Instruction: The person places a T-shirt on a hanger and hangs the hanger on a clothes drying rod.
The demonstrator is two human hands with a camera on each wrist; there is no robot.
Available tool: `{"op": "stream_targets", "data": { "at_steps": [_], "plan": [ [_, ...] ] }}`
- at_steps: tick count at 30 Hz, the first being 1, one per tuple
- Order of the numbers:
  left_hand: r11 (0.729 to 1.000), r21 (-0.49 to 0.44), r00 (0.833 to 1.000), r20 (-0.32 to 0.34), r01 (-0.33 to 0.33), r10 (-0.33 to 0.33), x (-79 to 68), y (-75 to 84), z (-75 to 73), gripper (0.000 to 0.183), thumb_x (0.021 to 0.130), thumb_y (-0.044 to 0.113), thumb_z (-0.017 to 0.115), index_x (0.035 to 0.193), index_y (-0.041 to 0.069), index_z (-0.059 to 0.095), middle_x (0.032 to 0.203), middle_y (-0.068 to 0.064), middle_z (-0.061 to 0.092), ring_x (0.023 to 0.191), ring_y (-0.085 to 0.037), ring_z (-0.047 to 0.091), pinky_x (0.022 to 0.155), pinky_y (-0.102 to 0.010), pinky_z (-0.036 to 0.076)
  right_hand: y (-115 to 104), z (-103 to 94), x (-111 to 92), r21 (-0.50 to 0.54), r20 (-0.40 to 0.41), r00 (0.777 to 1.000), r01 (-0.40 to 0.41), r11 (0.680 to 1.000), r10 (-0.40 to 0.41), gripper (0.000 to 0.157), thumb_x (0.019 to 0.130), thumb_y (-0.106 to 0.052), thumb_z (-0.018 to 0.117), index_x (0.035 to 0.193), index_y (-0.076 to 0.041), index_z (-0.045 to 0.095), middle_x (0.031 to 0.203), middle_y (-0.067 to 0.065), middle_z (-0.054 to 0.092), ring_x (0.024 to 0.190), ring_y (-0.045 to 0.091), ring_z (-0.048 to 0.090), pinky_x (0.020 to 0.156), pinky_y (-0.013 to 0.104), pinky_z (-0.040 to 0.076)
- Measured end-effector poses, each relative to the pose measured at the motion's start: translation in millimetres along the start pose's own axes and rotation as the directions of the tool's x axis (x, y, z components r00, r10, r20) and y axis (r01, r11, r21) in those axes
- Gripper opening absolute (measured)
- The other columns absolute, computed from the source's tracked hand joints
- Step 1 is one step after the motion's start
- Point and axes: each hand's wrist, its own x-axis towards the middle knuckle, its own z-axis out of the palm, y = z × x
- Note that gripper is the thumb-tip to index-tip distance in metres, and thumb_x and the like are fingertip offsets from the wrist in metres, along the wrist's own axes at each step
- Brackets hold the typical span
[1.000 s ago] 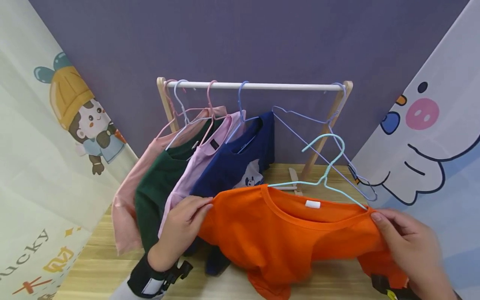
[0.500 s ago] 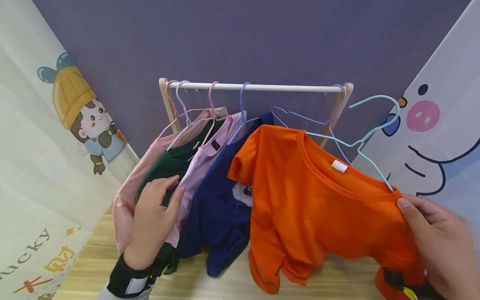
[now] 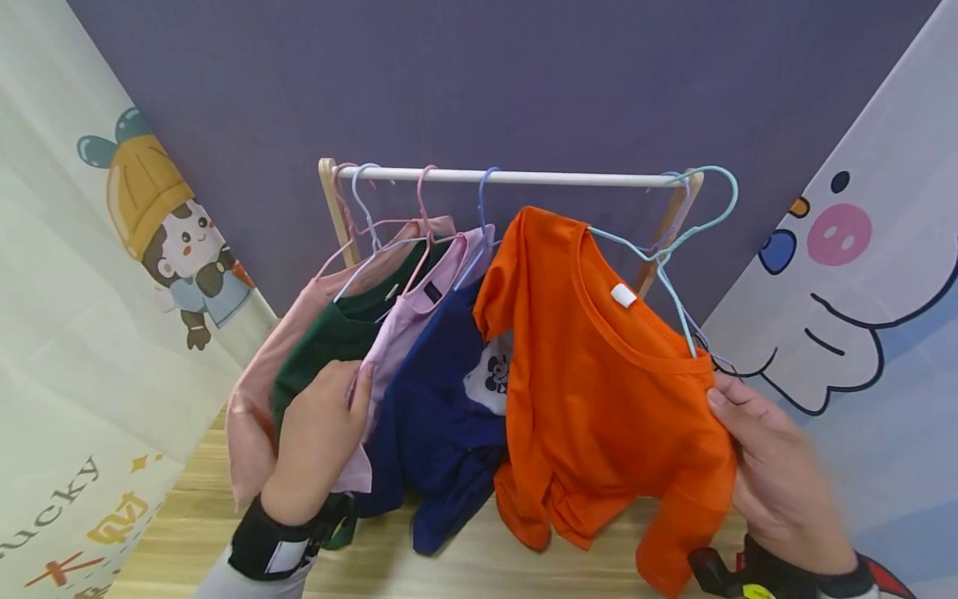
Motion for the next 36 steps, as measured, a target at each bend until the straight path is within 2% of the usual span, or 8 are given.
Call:
{"op": "stream_targets", "data": {
  "at_steps": [2, 5, 8, 12, 15, 19, 26, 36],
  "plan": [
    [1.0, 0.006, 1.0, -0.017, -0.017, 0.017, 0.1, -0.1, 0.7, 0.024, 0.106, 0.025, 0.06, 0.093, 0.006, 0.068, 0.078, -0.008, 0.061, 0.064, -0.028, 0.064, 0.052, -0.046, 0.055, 7, 8.1, 9, 0.12, 0.106, 0.994, -0.037, 0.992, 0.024, 0.055, 0.113, -0.005, 0.005, 0.158, -0.004, 0.036, 0.153, 0.015, 0.049, 0.138, 0.031, 0.055, 0.117, 0.046, 0.043],
    [0.999, 0.008, 0.999, -0.03, -0.035, 0.035, 0.1, 0.5, 0.5, 0.024, 0.106, 0.024, 0.06, 0.092, 0.006, 0.069, 0.078, -0.008, 0.061, 0.063, -0.029, 0.064, 0.052, -0.047, 0.055, 14, 19.4, 20, 0.131, 0.145, 0.989, -0.035, 0.991, 0.016, 0.053, 0.113, -0.006, 0.005, 0.155, 0.0, 0.037, 0.148, 0.019, 0.052, 0.134, 0.034, 0.058, 0.117, 0.046, 0.044],
    [0.999, 0.009, 0.998, -0.032, -0.046, 0.046, -0.1, 1.6, -0.3, 0.024, 0.106, 0.023, 0.06, 0.093, 0.006, 0.069, 0.078, -0.008, 0.062, 0.064, -0.029, 0.065, 0.052, -0.048, 0.055, 17, 27.9, 29, 0.072, 0.11, 0.994, 0.002, 0.997, -0.01, 0.049, 0.114, -0.006, 0.01, 0.153, 0.001, 0.038, 0.145, 0.018, 0.052, 0.129, 0.032, 0.06, 0.114, 0.044, 0.048],
    [0.999, 0.005, 0.998, -0.028, -0.05, 0.05, -0.3, 2.4, -1.3, 0.024, 0.106, 0.024, 0.06, 0.092, 0.006, 0.069, 0.076, -0.007, 0.06, 0.063, -0.028, 0.064, 0.051, -0.047, 0.055, 17, 37.7, 44, -0.058, -0.017, 0.996, 0.085, 0.995, -0.086, 0.04, 0.114, -0.006, 0.025, 0.149, 0.0, 0.042, 0.136, 0.013, 0.054, 0.118, 0.026, 0.061, 0.104, 0.036, 0.056],
    [0.999, -0.002, 0.998, -0.028, -0.05, 0.05, -0.5, 2.7, -1.8, 0.023, 0.106, 0.023, 0.06, 0.092, 0.007, 0.069, 0.076, -0.007, 0.06, 0.062, -0.028, 0.063, 0.051, -0.047, 0.054, 18, 45.4, 62, -0.184, -0.118, 0.98, 0.135, 0.974, -0.158, 0.035, 0.112, -0.008, 0.038, 0.145, 0.0, 0.047, 0.13, 0.011, 0.055, 0.111, 0.022, 0.06, 0.097, 0.032, 0.059],
    [0.998, -0.009, 0.998, -0.029, -0.054, 0.054, -1.1, 3.3, -1.8, 0.022, 0.106, 0.023, 0.06, 0.093, 0.007, 0.069, 0.078, -0.007, 0.062, 0.063, -0.028, 0.063, 0.052, -0.047, 0.055, 20, 52.9, 86, -0.324, -0.208, 0.957, 0.127, 0.937, -0.202, 0.034, 0.109, -0.014, 0.051, 0.141, -0.002, 0.053, 0.128, 0.008, 0.055, 0.11, 0.02, 0.057, 0.094, 0.028, 0.058],
    [0.997, -0.01, 0.996, -0.038, -0.079, 0.078, -1.2, 4.9, -1.3, 0.023, 0.105, 0.022, 0.061, 0.089, 0.008, 0.069, 0.077, -0.006, 0.063, 0.062, -0.025, 0.063, 0.051, -0.044, 0.055, 31, 48.6, 111, -0.368, -0.25, 0.946, 0.105, 0.924, -0.207, 0.027, 0.107, -0.016, 0.057, 0.131, -0.005, 0.062, 0.124, 0.007, 0.055, 0.106, 0.018, 0.057, 0.091, 0.025, 0.057],
    [0.996, -0.011, 0.995, -0.055, -0.088, 0.087, -0.2, 3.1, -2.8, 0.024, 0.104, 0.02, 0.062, 0.085, 0.008, 0.066, 0.074, -0.006, 0.06, 0.057, -0.021, 0.057, 0.047, -0.041, 0.05, 50, 28.9, 117, -0.389, -0.246, 0.949, 0.088, 0.917, -0.195, 0.024, 0.108, -0.017, 0.055, 0.13, -0.008, 0.061, 0.123, 0.004, 0.058, 0.106, 0.015, 0.061, 0.092, 0.023, 0.057]
  ]
}}
